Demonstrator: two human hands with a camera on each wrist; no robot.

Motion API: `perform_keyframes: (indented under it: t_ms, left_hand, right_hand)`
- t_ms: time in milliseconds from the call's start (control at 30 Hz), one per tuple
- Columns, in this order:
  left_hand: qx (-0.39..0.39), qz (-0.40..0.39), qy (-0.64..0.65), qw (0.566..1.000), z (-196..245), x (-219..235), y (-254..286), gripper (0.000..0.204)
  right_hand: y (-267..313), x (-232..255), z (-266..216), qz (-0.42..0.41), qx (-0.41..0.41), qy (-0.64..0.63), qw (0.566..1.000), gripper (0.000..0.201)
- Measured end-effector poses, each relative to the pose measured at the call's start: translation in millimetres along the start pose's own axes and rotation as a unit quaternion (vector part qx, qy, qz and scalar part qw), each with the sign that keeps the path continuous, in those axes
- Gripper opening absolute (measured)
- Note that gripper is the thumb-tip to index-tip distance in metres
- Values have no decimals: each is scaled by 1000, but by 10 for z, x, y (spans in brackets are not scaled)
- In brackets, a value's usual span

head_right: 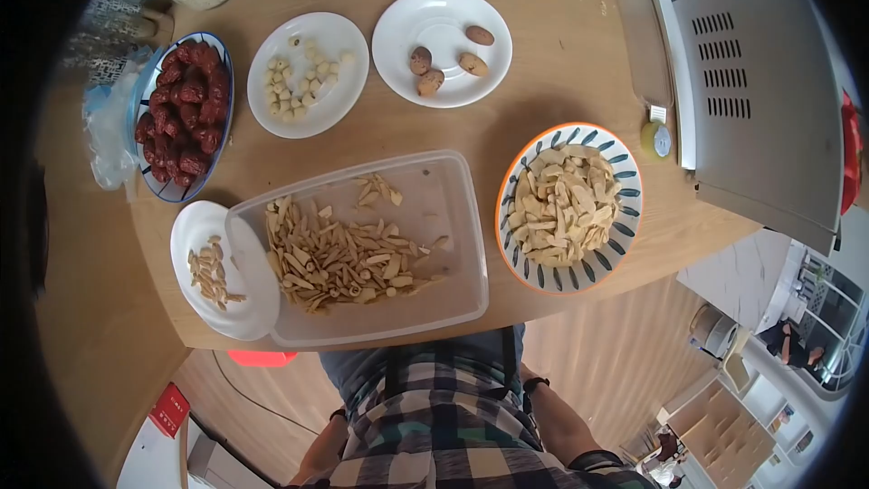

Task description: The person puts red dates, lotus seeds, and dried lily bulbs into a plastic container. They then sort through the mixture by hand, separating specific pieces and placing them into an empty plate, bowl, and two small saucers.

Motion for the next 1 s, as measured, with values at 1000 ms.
perform_keyframes:
  t_ms: [1000]
  left_hand:
    - [-14,-16,-8,1000,480,128,190,56]
  right_hand:
    - [-622,710,594,75,71,65,993,50]
Point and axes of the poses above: each hand's wrist, its own y-axis away from the middle knuckle, its own x-axis out of the back of the hand, z = x × y, the point moved 7 cm from there along -y, towards the middle knuckle, and after that the axes turned 15 degrees about x, right-handed, at the moved point
